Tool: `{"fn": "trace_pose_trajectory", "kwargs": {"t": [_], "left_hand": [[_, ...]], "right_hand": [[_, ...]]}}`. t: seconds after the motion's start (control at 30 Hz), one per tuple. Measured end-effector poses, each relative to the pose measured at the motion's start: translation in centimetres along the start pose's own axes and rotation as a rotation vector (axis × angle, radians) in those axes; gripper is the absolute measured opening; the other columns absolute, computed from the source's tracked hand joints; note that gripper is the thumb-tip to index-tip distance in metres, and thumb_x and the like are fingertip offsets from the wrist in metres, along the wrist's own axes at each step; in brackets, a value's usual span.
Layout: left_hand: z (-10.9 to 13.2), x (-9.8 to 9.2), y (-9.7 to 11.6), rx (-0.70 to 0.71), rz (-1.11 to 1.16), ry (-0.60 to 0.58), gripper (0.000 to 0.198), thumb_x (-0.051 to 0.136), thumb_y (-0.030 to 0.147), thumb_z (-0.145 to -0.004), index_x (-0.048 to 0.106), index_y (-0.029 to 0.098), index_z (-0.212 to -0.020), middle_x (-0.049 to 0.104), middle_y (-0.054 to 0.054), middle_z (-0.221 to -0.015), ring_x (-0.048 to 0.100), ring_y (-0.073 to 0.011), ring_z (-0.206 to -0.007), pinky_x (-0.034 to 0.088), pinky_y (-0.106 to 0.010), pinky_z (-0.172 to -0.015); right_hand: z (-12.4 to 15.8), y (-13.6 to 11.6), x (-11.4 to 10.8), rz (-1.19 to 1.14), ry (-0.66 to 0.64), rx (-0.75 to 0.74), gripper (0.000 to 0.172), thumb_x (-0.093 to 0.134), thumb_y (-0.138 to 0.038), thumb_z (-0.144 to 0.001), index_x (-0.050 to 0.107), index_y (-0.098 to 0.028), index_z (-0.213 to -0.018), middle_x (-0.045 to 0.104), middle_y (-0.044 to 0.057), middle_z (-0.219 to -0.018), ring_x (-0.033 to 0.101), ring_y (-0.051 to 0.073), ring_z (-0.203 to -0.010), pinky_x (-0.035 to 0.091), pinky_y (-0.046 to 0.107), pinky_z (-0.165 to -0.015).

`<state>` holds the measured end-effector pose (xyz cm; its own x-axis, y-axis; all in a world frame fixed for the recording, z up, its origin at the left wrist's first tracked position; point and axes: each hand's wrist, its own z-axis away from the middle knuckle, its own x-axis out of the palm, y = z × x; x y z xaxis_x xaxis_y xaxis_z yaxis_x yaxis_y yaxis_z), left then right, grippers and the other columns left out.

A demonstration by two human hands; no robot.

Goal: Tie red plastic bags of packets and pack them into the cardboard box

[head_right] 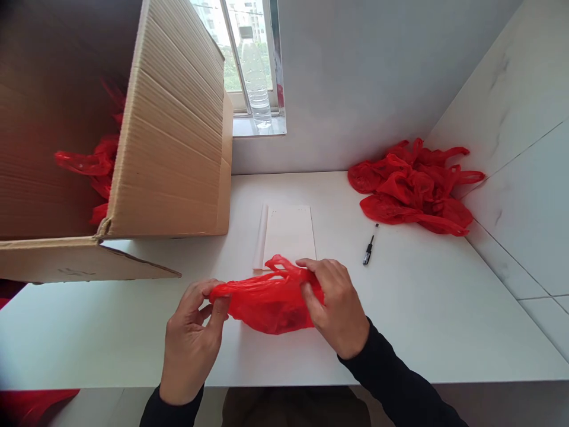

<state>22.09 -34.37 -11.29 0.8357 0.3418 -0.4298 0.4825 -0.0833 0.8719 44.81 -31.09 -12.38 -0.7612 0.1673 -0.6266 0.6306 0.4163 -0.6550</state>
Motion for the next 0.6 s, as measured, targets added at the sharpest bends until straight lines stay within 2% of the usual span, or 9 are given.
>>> {"fn": "trace_pose_trajectory", "kwargs": {"t": [0.1, 0.17, 0.23, 0.3, 0.37, 0.43, 0.5, 0.6], "left_hand": [[0.0, -0.7, -0.1, -0.087, 0.027, 0.071, 0.017, 0.059, 0.037, -0.092, 0.069, 0.024, -0.092, 0.058, -0.003, -0.1, 0.059, -0.0161, -0.086, 0.054, -0.026, -0.068], [0.0, -0.8, 0.1, -0.134, 0.046, 0.091, 0.02, 0.059, 0.04, -0.092, 0.07, 0.023, -0.093, 0.058, -0.003, -0.1, 0.06, -0.0166, -0.087, 0.054, -0.026, -0.07], [0.1, -0.8, 0.4, -0.161, 0.092, 0.074, 0.022, 0.059, 0.042, -0.092, 0.069, 0.024, -0.098, 0.06, -0.004, -0.101, 0.061, -0.0183, -0.092, 0.054, -0.026, -0.072], [0.3, -0.6, 0.6, -0.18, 0.162, 0.036, 0.023, 0.06, 0.042, -0.092, 0.067, 0.024, -0.104, 0.062, -0.004, -0.102, 0.062, -0.0198, -0.093, 0.054, -0.028, -0.073], [0.4, -0.4, 0.7, -0.195, 0.228, -0.003, 0.023, 0.06, 0.041, -0.092, 0.065, 0.024, -0.105, 0.064, -0.004, -0.103, 0.063, -0.0197, -0.09, 0.054, -0.03, -0.074], [0.5, -0.3, 0.6, -0.212, 0.291, -0.041, 0.021, 0.058, 0.041, -0.094, 0.064, 0.024, -0.105, 0.065, -0.004, -0.103, 0.063, -0.0194, -0.09, 0.054, -0.032, -0.077], [0.5, -0.3, 0.5, -0.217, 0.348, -0.089, 0.021, 0.057, 0.041, -0.094, 0.063, 0.024, -0.104, 0.064, -0.004, -0.104, 0.063, -0.02, -0.095, 0.053, -0.031, -0.079], [0.6, 0.0, 0.7, -0.21, 0.367, -0.142, 0.02, 0.065, 0.04, -0.089, 0.06, 0.022, -0.096, 0.062, -0.004, -0.106, 0.063, -0.02, -0.097, 0.054, -0.028, -0.079]], "right_hand": [[-0.2, 1.0, -1.1, -0.09, 0.128, 0.225, 0.021, 0.054, -0.027, -0.095, 0.058, -0.027, -0.115, 0.066, 0.003, -0.108, 0.061, 0.022, -0.097, 0.05, 0.042, -0.086], [-0.2, 0.7, -1.7, -0.1, 0.205, 0.281, 0.028, 0.057, -0.03, -0.093, 0.055, -0.027, -0.121, 0.064, 0.005, -0.112, 0.06, 0.024, -0.101, 0.049, 0.046, -0.09], [0.1, -0.3, -1.9, -0.076, 0.289, 0.196, 0.041, 0.061, -0.028, -0.09, 0.049, -0.027, -0.129, 0.059, 0.007, -0.12, 0.056, 0.027, -0.11, 0.046, 0.051, -0.096], [0.6, -1.9, -1.9, -0.065, 0.363, 0.026, 0.054, 0.065, -0.021, -0.085, 0.045, -0.029, -0.134, 0.052, 0.008, -0.126, 0.051, 0.028, -0.118, 0.043, 0.052, -0.101], [0.9, -3.5, -1.6, -0.09, 0.361, -0.152, 0.055, 0.064, -0.012, -0.082, 0.047, -0.03, -0.13, 0.05, 0.007, -0.124, 0.05, 0.027, -0.118, 0.045, 0.048, -0.1], [0.8, -4.5, -1.2, -0.102, 0.202, -0.304, 0.049, 0.061, -0.006, -0.082, 0.05, -0.027, -0.125, 0.053, 0.007, -0.122, 0.051, 0.025, -0.116, 0.046, 0.044, -0.098], [0.3, -4.7, -0.6, -0.055, -0.035, -0.378, 0.039, 0.057, -0.006, -0.086, 0.052, -0.023, -0.121, 0.061, 0.006, -0.115, 0.056, 0.023, -0.106, 0.044, 0.046, -0.101], [-0.2, -3.8, 0.4, 0.096, -0.317, -0.317, 0.027, 0.057, -0.011, -0.086, 0.058, -0.019, -0.112, 0.067, 0.005, -0.095, 0.059, 0.023, -0.088, 0.044, 0.051, -0.1]]}}
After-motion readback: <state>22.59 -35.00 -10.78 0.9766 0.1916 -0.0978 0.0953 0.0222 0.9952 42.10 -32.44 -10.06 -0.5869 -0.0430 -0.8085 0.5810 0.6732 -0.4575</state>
